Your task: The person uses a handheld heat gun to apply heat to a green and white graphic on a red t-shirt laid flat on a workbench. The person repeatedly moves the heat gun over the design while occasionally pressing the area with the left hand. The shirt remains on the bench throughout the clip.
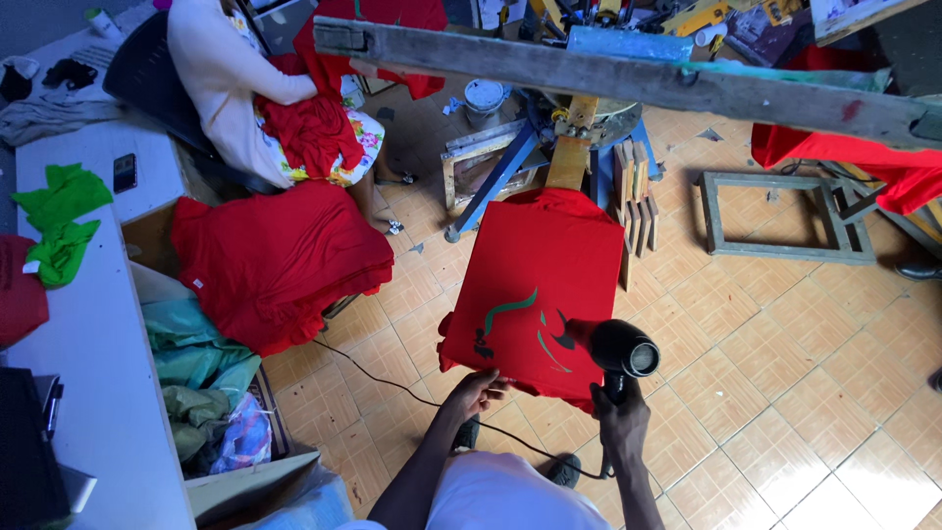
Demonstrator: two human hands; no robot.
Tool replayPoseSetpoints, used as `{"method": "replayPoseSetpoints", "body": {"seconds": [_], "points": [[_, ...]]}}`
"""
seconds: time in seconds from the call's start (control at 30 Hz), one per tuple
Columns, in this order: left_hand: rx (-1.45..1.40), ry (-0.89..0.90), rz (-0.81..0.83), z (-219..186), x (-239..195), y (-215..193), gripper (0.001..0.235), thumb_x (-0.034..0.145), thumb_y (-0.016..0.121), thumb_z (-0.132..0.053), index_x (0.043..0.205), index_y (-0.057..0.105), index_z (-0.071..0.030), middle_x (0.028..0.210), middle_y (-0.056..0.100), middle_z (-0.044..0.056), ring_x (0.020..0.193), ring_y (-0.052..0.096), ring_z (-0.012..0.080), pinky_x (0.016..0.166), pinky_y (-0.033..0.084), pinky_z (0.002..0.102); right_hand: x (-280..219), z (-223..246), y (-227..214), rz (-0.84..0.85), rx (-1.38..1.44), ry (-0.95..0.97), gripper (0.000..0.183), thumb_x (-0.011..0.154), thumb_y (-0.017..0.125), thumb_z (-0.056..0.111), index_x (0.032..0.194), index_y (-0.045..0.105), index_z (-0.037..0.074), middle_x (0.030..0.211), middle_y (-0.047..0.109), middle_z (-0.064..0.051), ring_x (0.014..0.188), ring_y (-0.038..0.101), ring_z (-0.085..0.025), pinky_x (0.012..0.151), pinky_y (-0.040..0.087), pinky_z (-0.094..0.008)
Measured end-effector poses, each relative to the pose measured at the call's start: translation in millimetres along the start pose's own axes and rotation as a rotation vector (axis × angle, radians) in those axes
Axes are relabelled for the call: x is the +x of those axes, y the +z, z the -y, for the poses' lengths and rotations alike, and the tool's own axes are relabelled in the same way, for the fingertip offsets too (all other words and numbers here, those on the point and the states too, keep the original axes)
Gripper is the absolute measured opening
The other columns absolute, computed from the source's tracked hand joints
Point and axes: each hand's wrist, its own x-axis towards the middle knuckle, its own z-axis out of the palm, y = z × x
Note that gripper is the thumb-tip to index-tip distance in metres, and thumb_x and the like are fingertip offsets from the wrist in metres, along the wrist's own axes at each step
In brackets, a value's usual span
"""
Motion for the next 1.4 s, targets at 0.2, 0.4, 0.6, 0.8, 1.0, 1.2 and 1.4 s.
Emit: {"method": "replayPoseSetpoints", "body": {"seconds": [0.2, 0.4, 0.6, 0.8, 1.0, 1.2, 1.4], "points": [[0.265, 0.006, -0.139, -20.1, -13.4, 7.8, 0.022, 0.091, 0.065, -0.036, 0.091, 0.075, -0.017, 0.082, 0.079, 0.000, 0.063, 0.065, 0.0050, 0.051, 0.022, 0.023, -4.1, 6.1, 24.4, 0.119, 0.064, -0.022, 0.036, 0.080, 0.073, 0.030, 0.114, 0.070, 0.019, 0.060, 0.073, -0.009, 0.055, 0.069, -0.018, 0.060, 0.052, -0.036], [0.317, 0.303, -0.238, -23.5, 2.9, -0.5, 0.028, 0.084, 0.069, -0.037, 0.084, 0.075, -0.009, 0.067, 0.073, 0.006, 0.049, 0.063, 0.0112, 0.048, 0.047, 0.020, 1.4, 17.8, 41.7, 0.250, 0.007, -0.123, 0.036, 0.077, 0.075, 0.035, 0.109, 0.072, 0.018, 0.059, 0.073, -0.007, 0.055, 0.072, -0.017, 0.060, 0.053, -0.035], [0.387, 0.789, -1.005, -63.9, 7.1, -18.6, 0.033, 0.095, 0.065, -0.032, 0.116, 0.068, -0.007, 0.109, 0.070, 0.015, 0.093, 0.071, 0.0270, 0.082, 0.058, 0.038, 3.6, 24.5, 53.4, 0.201, -0.042, -0.170, 0.037, 0.077, 0.073, 0.040, 0.107, 0.071, 0.018, 0.057, 0.076, -0.006, 0.057, 0.077, -0.018, 0.064, 0.056, -0.034], [0.600, 0.206, -0.796, -41.9, 63.3, -81.0, 0.078, 0.091, 0.046, -0.074, 0.129, 0.066, -0.009, 0.124, 0.068, 0.022, 0.119, 0.062, 0.0403, 0.097, 0.047, 0.048, 5.6, 27.1, 72.8, 0.118, -0.115, -0.092, 0.033, 0.078, 0.069, 0.044, 0.099, 0.070, 0.019, 0.055, 0.077, -0.002, 0.064, 0.079, -0.018, 0.071, 0.056, -0.035], [0.410, 0.103, -0.604, -59.9, 57.0, -81.5, 0.075, 0.096, 0.037, -0.069, 0.110, 0.077, -0.007, 0.109, 0.079, 0.015, 0.096, 0.073, 0.0276, 0.077, 0.051, 0.042, -7.2, 42.7, 93.6, 0.047, -0.017, 0.045, 0.039, 0.076, 0.070, 0.040, 0.109, 0.071, 0.020, 0.054, 0.078, -0.005, 0.062, 0.080, -0.017, 0.073, 0.056, -0.032], [0.351, 0.076, -0.503, -82.7, 36.2, -76.7, 0.074, 0.096, 0.028, -0.066, 0.119, 0.078, -0.017, 0.105, 0.080, 0.012, 0.090, 0.071, 0.0236, 0.072, 0.048, 0.039, -16.1, 50.0, 115.5, 0.069, 0.007, 0.063, 0.036, 0.076, 0.069, 0.039, 0.105, 0.071, 0.018, 0.054, 0.077, -0.005, 0.061, 0.078, -0.018, 0.072, 0.056, -0.033], [0.084, 0.096, -0.507, -95.7, 20.7, -64.0, 0.082, 0.092, 0.033, -0.072, 0.129, 0.075, -0.012, 0.109, 0.081, 0.015, 0.091, 0.075, 0.0247, 0.069, 0.055, 0.038, -18.6, 69.6, 108.7, 0.090, -0.068, 0.063, 0.031, 0.077, 0.066, 0.040, 0.098, 0.067, 0.017, 0.056, 0.076, -0.006, 0.066, 0.072, -0.022, 0.075, 0.050, -0.035]]}}
